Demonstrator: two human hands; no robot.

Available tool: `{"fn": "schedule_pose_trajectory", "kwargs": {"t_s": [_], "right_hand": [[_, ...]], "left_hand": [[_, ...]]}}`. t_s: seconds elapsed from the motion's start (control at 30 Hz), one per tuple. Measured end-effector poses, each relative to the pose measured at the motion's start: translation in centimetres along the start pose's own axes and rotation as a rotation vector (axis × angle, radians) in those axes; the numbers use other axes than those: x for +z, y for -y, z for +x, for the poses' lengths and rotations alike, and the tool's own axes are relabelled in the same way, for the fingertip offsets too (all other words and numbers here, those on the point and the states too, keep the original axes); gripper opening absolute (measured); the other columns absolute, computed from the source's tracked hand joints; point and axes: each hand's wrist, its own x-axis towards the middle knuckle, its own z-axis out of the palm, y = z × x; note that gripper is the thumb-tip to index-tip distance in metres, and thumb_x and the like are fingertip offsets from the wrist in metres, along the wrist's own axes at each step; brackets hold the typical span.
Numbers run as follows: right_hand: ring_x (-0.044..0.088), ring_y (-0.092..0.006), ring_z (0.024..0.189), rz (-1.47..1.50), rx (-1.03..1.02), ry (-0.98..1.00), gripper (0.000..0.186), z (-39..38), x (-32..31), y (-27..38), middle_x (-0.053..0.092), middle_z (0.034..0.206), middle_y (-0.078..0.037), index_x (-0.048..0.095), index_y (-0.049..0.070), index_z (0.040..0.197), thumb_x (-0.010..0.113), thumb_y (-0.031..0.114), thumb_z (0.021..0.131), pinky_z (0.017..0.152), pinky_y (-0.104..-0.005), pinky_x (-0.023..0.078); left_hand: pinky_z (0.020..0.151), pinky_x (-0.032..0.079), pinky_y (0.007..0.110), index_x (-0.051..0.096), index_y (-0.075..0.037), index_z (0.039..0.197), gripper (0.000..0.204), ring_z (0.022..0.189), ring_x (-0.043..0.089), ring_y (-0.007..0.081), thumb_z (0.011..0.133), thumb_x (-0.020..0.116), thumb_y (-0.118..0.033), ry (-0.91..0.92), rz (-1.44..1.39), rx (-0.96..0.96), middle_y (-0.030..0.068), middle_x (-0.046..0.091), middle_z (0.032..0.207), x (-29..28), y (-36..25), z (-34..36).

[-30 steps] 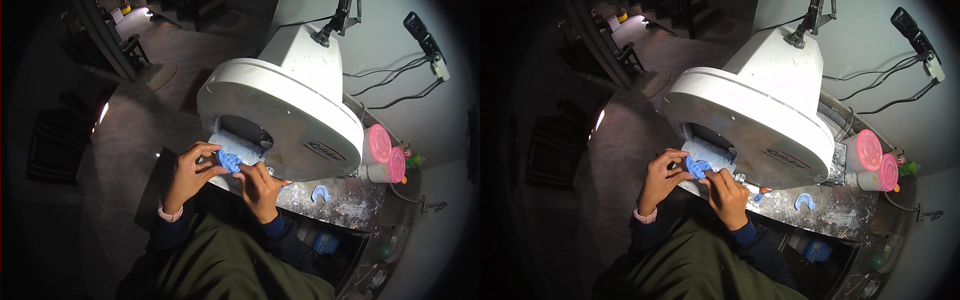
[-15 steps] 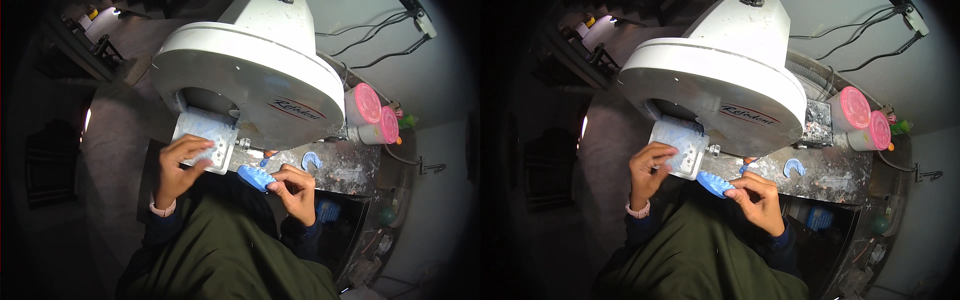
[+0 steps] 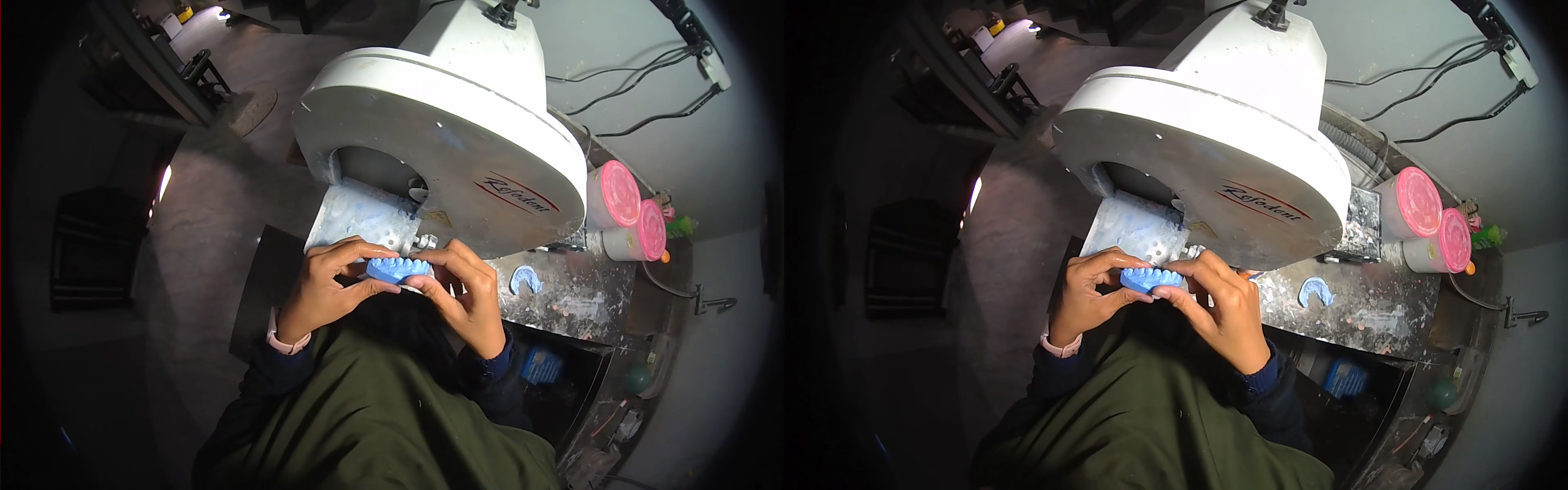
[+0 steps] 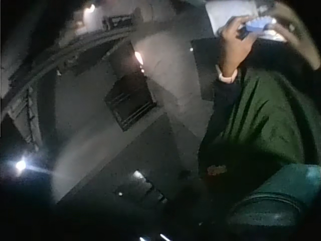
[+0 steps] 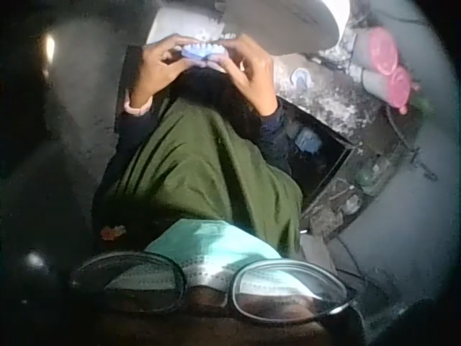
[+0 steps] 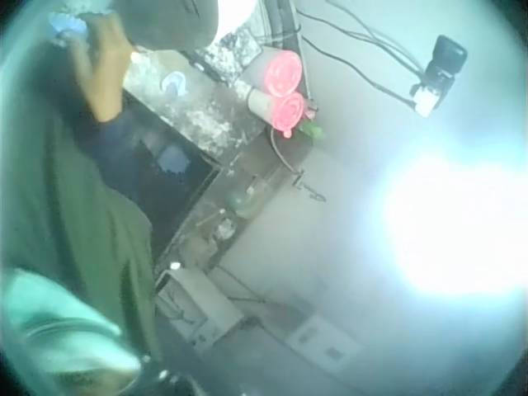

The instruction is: The person holds dental molds by hand, then positions a blue dental mold against a model trimmer to grind its edges.

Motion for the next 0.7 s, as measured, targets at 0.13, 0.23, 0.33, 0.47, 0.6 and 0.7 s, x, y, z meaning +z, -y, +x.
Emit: {"fn": "schedule_pose_trajectory", "kwargs": {"t_s": [0.13, 0.23, 0.33, 0.47, 0.6, 0.7], "right_hand": [[0.049, -0.0134, 0.054, -0.088, 0.054, -0.186, 0.025, 0.6, 0.4, -0.4, 0.056, 0.077, -0.007, 0.065, 0.003, 0.109, 0.067, 0.004, 0.084, 0.050, -0.0264, 0.039], [0.052, -0.0121, 0.057, -0.005, 0.152, -0.210, 0.026, 0.2, 0.7, 0.3, 0.058, 0.078, -0.008, 0.064, 0.003, 0.110, 0.067, 0.004, 0.084, 0.050, -0.0252, 0.040], [0.064, -0.0144, 0.070, 0.086, 0.124, -0.187, 0.030, -0.2, 2.0, 0.6, 0.064, 0.096, -0.012, 0.063, 0.000, 0.111, 0.071, 0.008, 0.083, 0.054, -0.0231, 0.047], [0.066, -0.0218, 0.089, 0.080, -0.001, -0.206, 0.049, 0.5, 4.1, 0.8, 0.062, 0.114, -0.017, 0.060, -0.003, 0.120, 0.077, 0.011, 0.077, 0.065, -0.0276, 0.054], [0.065, -0.0240, 0.092, 0.089, -0.021, -0.244, 0.052, 1.7, 4.8, 0.4, 0.060, 0.117, -0.019, 0.056, -0.005, 0.124, 0.075, 0.009, 0.078, 0.069, -0.0288, 0.054], [0.064, -0.0257, 0.096, 0.172, 0.026, -0.225, 0.051, 2.3, 4.5, -0.3, 0.059, 0.118, -0.020, 0.054, -0.005, 0.126, 0.073, 0.008, 0.080, 0.075, -0.0297, 0.053]], "left_hand": [[0.074, 0.059, 0.027, 0.064, 0.002, 0.103, 0.032, 0.090, 0.067, 0.0169, 0.074, 0.077, -0.001, -0.076, -0.053, -0.018, 0.0103, 0.067, 0.102, -0.5, 0.6, -0.2], [0.074, 0.058, 0.028, 0.060, 0.004, 0.102, 0.031, 0.090, 0.067, 0.0162, 0.075, 0.076, 0.003, -0.162, -0.176, -0.008, 0.0109, 0.066, 0.100, -0.3, 0.9, -0.2], [0.076, 0.057, 0.027, 0.056, 0.004, 0.099, 0.031, 0.091, 0.065, 0.0157, 0.075, 0.075, 0.006, -0.276, -0.310, 0.015, 0.0111, 0.065, 0.098, 0.5, 1.3, 0.0], [0.078, 0.054, 0.027, 0.052, 0.003, 0.098, 0.034, 0.090, 0.064, 0.0142, 0.074, 0.076, 0.006, -0.422, -0.371, 0.108, 0.0115, 0.063, 0.097, 2.6, 2.1, 0.8], [0.075, 0.052, 0.026, 0.054, 0.004, 0.096, 0.035, 0.087, 0.061, 0.0145, 0.070, 0.077, 0.010, -0.392, -0.047, 0.034, 0.0126, 0.061, 0.100, 3.2, 2.1, 0.3], [0.072, 0.053, 0.025, 0.059, 0.006, 0.094, 0.025, 0.090, 0.062, 0.0161, 0.073, 0.071, 0.010, -0.292, 0.056, 0.117, 0.0149, 0.061, 0.103, 1.5, 1.4, 0.8]]}}
